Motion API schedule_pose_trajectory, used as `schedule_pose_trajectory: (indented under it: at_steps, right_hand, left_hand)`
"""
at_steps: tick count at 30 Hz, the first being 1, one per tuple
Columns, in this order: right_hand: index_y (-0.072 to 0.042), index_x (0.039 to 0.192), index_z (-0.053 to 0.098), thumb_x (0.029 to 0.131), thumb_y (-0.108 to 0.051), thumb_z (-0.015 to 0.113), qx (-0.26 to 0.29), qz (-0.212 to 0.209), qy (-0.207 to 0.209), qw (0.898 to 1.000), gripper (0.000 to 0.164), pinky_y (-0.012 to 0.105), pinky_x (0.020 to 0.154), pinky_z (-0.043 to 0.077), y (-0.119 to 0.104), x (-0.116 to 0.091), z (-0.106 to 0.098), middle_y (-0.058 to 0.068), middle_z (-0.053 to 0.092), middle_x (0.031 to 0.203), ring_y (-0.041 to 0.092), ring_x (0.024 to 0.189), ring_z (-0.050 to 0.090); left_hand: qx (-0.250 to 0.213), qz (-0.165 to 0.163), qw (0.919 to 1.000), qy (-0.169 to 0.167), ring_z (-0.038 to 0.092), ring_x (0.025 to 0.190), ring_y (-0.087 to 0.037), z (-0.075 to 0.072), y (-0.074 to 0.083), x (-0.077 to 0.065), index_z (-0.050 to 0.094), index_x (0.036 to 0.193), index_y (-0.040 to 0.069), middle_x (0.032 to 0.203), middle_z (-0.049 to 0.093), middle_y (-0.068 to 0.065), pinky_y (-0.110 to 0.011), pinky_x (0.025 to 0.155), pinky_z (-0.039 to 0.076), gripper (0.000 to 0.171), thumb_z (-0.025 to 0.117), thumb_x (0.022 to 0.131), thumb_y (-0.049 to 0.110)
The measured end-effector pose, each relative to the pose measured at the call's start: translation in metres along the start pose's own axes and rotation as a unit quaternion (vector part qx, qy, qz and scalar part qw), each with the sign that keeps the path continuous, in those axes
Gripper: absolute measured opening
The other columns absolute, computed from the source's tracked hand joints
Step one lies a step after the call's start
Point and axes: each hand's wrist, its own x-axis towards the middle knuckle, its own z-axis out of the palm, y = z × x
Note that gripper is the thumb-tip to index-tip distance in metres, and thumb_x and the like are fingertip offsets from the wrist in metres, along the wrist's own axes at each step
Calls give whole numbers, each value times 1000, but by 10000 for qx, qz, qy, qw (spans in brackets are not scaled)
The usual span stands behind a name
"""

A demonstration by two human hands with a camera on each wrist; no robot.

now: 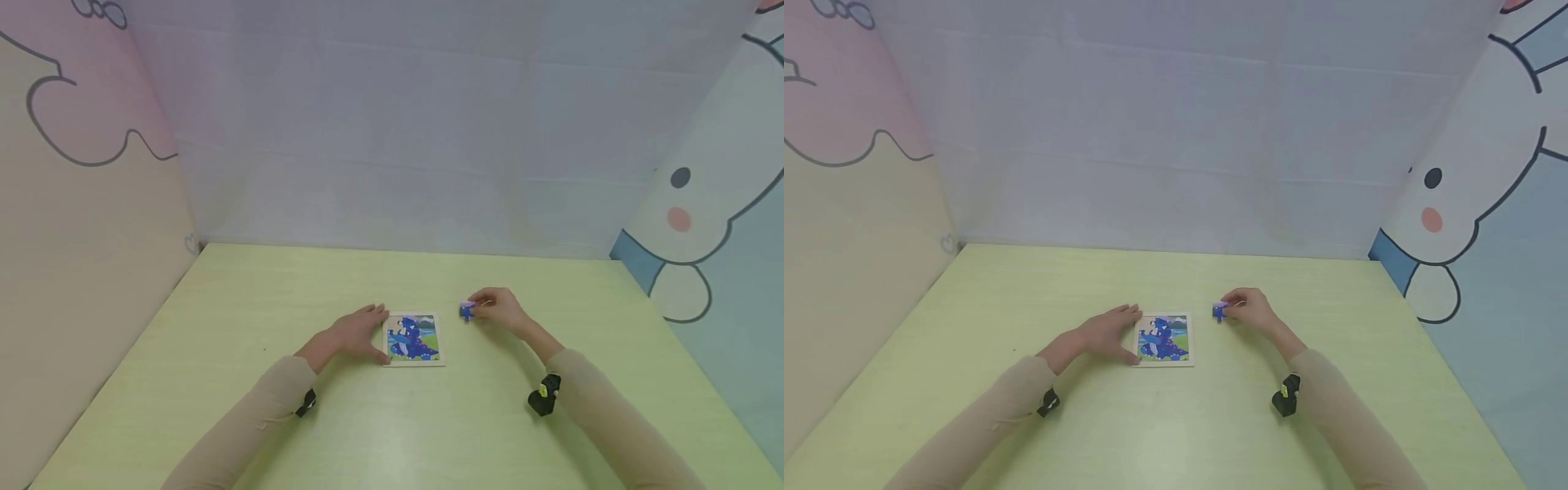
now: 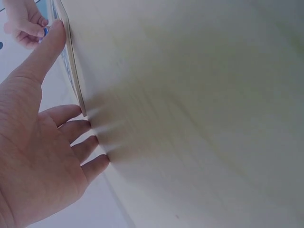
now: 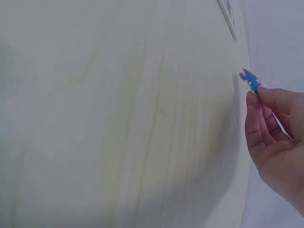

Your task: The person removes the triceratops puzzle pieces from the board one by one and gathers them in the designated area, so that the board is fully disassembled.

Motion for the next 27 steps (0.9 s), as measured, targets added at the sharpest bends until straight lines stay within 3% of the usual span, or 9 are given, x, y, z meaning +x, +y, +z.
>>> schedule_pose_trajectory:
  at_steps: [12,27]
  right_hand:
    - [13,106,59,84,-3,61,82,237,-213,9995,27,24,57,51,12,-3,-6,21,64,90,13,67,57]
    - [11,104,62,83,-4,61,-338,312,-492,9977,26,20,52,43,8,1,-9,10,62,81,11,62,49]
  left_hand:
    - [-56,71,9999,-59,11,138,-28,1,-2,-2,26,143,7,150,17,-8,-45,110,18,94,71,72,49]
    - [-265,-31,9996,-56,8,139,-24,0,1,-5,24,144,10,151,15,-5,-44,111,16,93,71,73,47]
